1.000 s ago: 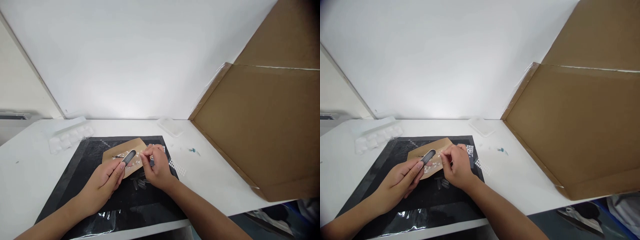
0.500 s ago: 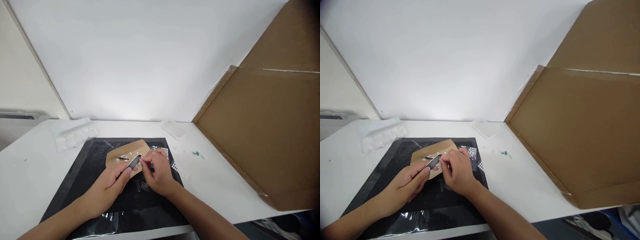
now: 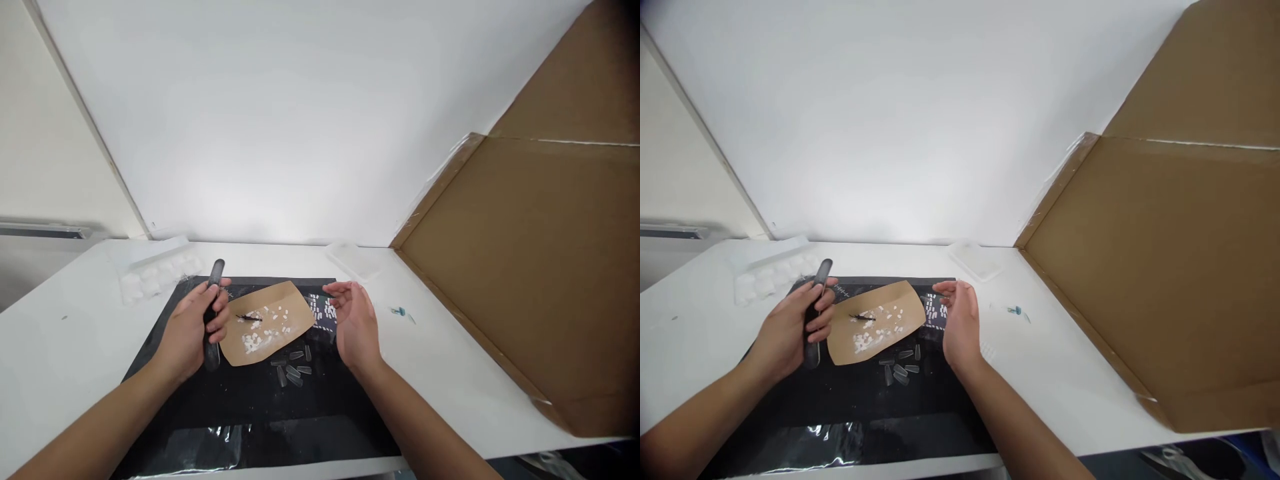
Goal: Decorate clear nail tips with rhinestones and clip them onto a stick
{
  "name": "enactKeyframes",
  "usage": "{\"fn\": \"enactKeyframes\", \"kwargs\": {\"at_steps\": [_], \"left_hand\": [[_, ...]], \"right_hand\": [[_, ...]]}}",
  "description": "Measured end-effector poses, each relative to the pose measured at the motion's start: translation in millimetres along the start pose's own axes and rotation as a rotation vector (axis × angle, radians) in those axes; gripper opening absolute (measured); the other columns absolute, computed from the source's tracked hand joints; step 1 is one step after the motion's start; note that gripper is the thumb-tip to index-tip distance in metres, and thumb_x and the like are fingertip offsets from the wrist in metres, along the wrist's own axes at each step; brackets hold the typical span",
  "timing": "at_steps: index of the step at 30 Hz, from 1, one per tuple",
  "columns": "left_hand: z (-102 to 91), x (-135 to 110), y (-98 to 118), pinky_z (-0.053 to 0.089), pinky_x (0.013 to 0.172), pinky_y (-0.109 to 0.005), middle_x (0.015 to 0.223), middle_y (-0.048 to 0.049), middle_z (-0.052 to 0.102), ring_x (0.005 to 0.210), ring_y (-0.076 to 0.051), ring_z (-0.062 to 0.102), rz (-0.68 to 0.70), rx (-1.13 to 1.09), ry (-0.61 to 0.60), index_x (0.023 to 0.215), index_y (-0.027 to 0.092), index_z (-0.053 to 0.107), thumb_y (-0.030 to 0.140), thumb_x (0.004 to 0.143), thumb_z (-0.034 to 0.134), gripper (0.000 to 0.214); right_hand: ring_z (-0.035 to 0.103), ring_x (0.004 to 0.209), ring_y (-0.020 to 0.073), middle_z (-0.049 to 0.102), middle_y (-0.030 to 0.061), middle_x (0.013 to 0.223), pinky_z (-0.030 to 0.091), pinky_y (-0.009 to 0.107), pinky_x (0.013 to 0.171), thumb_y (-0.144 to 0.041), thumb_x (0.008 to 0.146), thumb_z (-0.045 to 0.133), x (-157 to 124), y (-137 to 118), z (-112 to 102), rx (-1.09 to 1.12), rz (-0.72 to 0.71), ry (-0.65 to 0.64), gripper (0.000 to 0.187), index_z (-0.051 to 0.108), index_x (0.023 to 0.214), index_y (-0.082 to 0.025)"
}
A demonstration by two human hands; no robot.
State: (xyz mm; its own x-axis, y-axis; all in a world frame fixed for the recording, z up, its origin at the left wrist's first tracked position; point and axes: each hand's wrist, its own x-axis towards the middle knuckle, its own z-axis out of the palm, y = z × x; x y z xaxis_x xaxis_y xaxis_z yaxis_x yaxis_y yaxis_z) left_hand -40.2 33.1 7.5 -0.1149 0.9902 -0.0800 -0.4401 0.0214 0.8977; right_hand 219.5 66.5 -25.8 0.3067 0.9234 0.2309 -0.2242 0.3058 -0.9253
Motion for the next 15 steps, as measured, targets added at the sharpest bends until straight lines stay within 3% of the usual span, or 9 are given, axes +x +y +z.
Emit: {"fn": "enactKeyframes", "kwargs": {"at_steps": [2, 4, 11, 15], "left_hand": [[-8.4, 10.7, 6.8, 0.029, 0.032, -0.012, 0.071, 0.0070, 0.038, 0.043, -0.003, 0.030, -0.036, -0.071, 0.043, 0.105, 0.016, 0.064, 0.020, 0.093, 0.062, 0.013], [-18.3, 21.8, 11.0, 0.029, 0.031, -0.012, 0.069, 0.0074, 0.037, 0.042, -0.003, 0.030, -0.027, -0.128, 0.113, 0.101, 0.016, 0.062, 0.014, 0.092, 0.057, 0.010], [-34.3, 37.1, 8.9, 0.029, 0.030, -0.013, 0.069, 0.0075, 0.037, 0.040, -0.003, 0.032, -0.069, -0.184, 0.197, 0.098, 0.015, 0.059, 0.010, 0.091, 0.052, 0.011], [-30.6, 34.4, 6.7, 0.028, 0.030, -0.013, 0.068, 0.0076, 0.036, 0.039, -0.004, 0.031, -0.067, -0.176, 0.194, 0.099, 0.016, 0.059, 0.011, 0.091, 0.052, 0.012]], "right_hand": [[0.068, 0.103, 0.0202, 0.072, 0.0025, 0.097, 0.051, 0.035, 0.088, -0.046, 0.100, 0.049, 9.0, -1.9, -4.5, 0.151, 0.072, 0.125, 0.025, 0.058, 0.091, -0.024], [0.069, 0.114, 0.0223, 0.075, 0.0041, 0.104, 0.052, 0.038, 0.092, -0.045, 0.099, 0.047, 14.6, -6.2, -8.3, 0.261, 0.121, 0.171, 0.023, 0.057, 0.092, -0.025], [0.057, 0.138, 0.0291, 0.069, 0.0134, 0.134, 0.048, 0.051, 0.115, -0.062, 0.092, 0.042, 15.0, -12.8, -15.4, 0.420, 0.313, 0.117, 0.052, 0.063, 0.119, -0.023], [0.050, 0.145, 0.0268, 0.065, 0.0110, 0.141, 0.042, 0.048, 0.123, -0.063, 0.091, 0.045, 9.6, -19.0, -10.2, 0.444, 0.231, 0.068, 0.054, 0.066, 0.124, -0.025]]}}
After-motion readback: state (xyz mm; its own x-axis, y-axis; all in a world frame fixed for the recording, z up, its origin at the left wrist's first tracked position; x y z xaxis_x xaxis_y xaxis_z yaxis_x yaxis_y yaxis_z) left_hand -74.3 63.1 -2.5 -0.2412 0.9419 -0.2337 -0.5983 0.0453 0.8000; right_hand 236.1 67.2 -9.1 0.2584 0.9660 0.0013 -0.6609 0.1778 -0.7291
